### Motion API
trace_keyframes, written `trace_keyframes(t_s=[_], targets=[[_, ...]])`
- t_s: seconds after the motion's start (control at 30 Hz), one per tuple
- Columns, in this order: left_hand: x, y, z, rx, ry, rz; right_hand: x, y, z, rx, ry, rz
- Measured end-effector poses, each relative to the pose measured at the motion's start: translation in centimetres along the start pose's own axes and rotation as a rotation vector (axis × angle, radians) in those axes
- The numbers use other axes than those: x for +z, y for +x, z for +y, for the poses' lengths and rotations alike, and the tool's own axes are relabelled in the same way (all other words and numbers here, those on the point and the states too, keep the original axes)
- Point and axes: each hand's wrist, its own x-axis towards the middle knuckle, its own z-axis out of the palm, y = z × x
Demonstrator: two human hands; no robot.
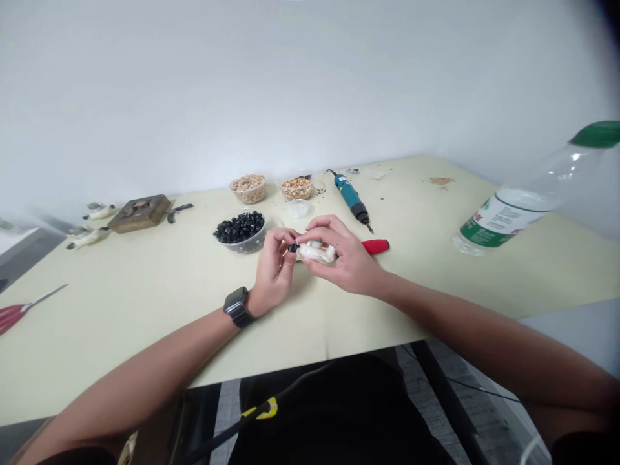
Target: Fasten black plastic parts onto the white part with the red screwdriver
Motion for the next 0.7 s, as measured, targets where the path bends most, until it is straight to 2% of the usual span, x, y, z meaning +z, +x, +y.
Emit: trace_keyframes(t_s=[0.23, 0.47, 0.7], targets=[[-0.16, -0.23, -0.47, -0.104, 0.009, 0.002, -0.21, -0.10, -0.13, 0.031, -0.046, 0.012], [0.00, -0.32, -0.08, -0.195, 0.040, 0.031, -0.10, -0.10, -0.26, 0.024, -0.075, 0.006], [0.35, -0.26, -0.27, -0.106, 0.073, 0.069, -0.09, -0.06, -0.30, 0.021, -0.102, -0.016]])
